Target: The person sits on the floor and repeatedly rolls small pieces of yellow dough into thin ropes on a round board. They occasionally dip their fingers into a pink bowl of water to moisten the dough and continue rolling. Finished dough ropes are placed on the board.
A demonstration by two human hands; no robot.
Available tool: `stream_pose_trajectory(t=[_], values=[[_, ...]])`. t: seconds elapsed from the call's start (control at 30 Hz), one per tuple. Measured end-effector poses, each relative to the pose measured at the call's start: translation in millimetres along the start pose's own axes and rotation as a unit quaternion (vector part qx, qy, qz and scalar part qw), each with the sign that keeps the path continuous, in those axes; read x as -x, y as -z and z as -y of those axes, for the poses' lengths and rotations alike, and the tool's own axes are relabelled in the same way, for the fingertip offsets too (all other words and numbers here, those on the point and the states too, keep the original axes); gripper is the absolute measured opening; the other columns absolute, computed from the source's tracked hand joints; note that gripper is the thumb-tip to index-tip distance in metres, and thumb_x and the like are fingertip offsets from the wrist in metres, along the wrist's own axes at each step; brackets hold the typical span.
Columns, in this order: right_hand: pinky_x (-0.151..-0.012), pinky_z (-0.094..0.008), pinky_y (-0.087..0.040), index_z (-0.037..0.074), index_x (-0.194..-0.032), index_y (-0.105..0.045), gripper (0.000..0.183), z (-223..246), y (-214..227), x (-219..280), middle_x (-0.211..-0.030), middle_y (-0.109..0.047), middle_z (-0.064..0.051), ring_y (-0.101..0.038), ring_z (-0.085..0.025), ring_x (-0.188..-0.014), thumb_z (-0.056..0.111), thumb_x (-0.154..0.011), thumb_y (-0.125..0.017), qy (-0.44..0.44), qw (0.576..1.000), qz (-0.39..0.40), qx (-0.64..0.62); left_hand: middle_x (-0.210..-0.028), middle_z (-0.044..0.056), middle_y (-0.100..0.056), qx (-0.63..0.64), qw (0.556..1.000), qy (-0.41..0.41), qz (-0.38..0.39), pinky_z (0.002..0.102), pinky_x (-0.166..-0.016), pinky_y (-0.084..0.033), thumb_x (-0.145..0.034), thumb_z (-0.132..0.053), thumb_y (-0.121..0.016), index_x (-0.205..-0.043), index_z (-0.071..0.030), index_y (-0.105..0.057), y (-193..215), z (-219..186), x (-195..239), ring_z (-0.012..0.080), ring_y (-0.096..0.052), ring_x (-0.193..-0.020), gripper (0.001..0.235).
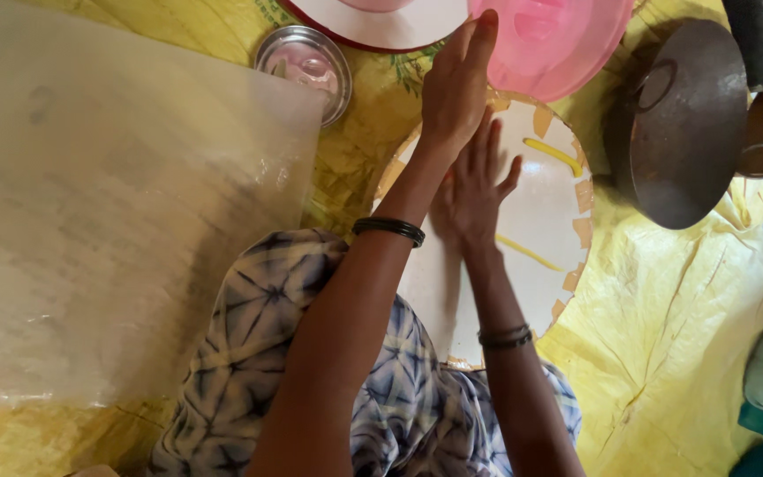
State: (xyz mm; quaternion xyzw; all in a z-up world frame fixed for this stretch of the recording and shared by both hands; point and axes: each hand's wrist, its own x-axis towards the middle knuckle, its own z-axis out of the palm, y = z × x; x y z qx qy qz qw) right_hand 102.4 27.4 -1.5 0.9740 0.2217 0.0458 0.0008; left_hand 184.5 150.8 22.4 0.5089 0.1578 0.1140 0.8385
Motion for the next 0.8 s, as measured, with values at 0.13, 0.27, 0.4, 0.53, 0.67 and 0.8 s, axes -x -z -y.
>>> stream_pose_trajectory(t=[0.13,0.27,0.4,0.53,0.67,0.8], values=[[-0.122,-0.062,0.013,0.007,-0.162,-0.036,0.069,19.2,1.9,47.4,-0.174,-0.019,-0.019,-0.005,-0.032,-0.164,0.028,-0.097,-0.041,0.04,0.998,0.025,-0.034,-0.149,0.021,-0.057,-0.008,1.0,-0.007,0.003,0.044,-0.115,-0.04,-0.094,-0.076,-0.042,-0.148,-0.002,-0.056,-4.6,-1.0,-0.9,0.0342,-0.054,-0.14,0.092],[-0.121,-0.061,0.015,0.006,-0.164,-0.034,0.07,16.6,0.8,35.3,-0.174,-0.017,-0.022,-0.004,-0.032,-0.163,0.03,-0.098,-0.042,0.037,0.999,0.002,-0.032,-0.137,0.018,-0.067,-0.048,0.999,0.001,0.018,0.042,-0.111,-0.043,-0.095,-0.075,-0.039,-0.14,-0.005,-0.062,-6.1,-6.3,0.3,0.0315,-0.062,-0.131,0.087],[-0.12,-0.062,0.014,0.008,-0.168,-0.023,0.068,-0.8,-2.9,-19.0,-0.175,-0.011,-0.018,-0.003,-0.03,-0.163,0.039,-0.108,-0.036,-0.022,1.0,0.003,-0.017,-0.13,0.018,-0.071,-0.034,0.999,0.0,0.015,0.041,-0.109,-0.046,-0.095,-0.072,-0.041,-0.137,-0.004,-0.064,-3.5,-8.7,2.9,0.031,-0.065,-0.126,0.084],[-0.122,-0.063,0.013,0.016,-0.17,-0.017,0.066,-19.0,10.9,-50.8,-0.177,-0.006,-0.011,-0.003,-0.026,-0.165,0.043,-0.109,-0.022,-0.1,0.994,-0.012,-0.043,-0.135,0.017,-0.069,0.006,0.999,-0.041,0.027,0.04,-0.111,-0.046,-0.098,-0.071,-0.044,-0.139,-0.002,-0.062,-5.4,-9.2,0.8,0.0283,-0.063,-0.13,0.082],[-0.123,-0.062,0.012,0.02,-0.171,-0.016,0.067,-35.8,20.8,-39.7,-0.178,-0.003,-0.009,-0.002,-0.025,-0.166,0.05,-0.111,-0.014,-0.131,0.99,-0.015,-0.056,-0.13,0.016,-0.071,-0.044,0.997,-0.012,0.057,0.039,-0.106,-0.047,-0.097,-0.072,-0.042,-0.138,-0.004,-0.063,-10.1,-5.9,4.0,0.0266,-0.065,-0.124,0.082],[-0.122,-0.061,0.013,0.015,-0.17,-0.015,0.071,-34.2,10.0,4.0,-0.177,-0.002,-0.012,-0.001,-0.027,-0.165,0.053,-0.111,-0.01,-0.088,0.995,-0.014,-0.043,-0.116,0.02,-0.077,-0.061,0.993,0.042,0.095,0.04,-0.1,-0.052,-0.092,-0.075,-0.037,-0.14,-0.006,-0.062,-12.6,-1.6,8.4,0.0298,-0.073,-0.113,0.087]])
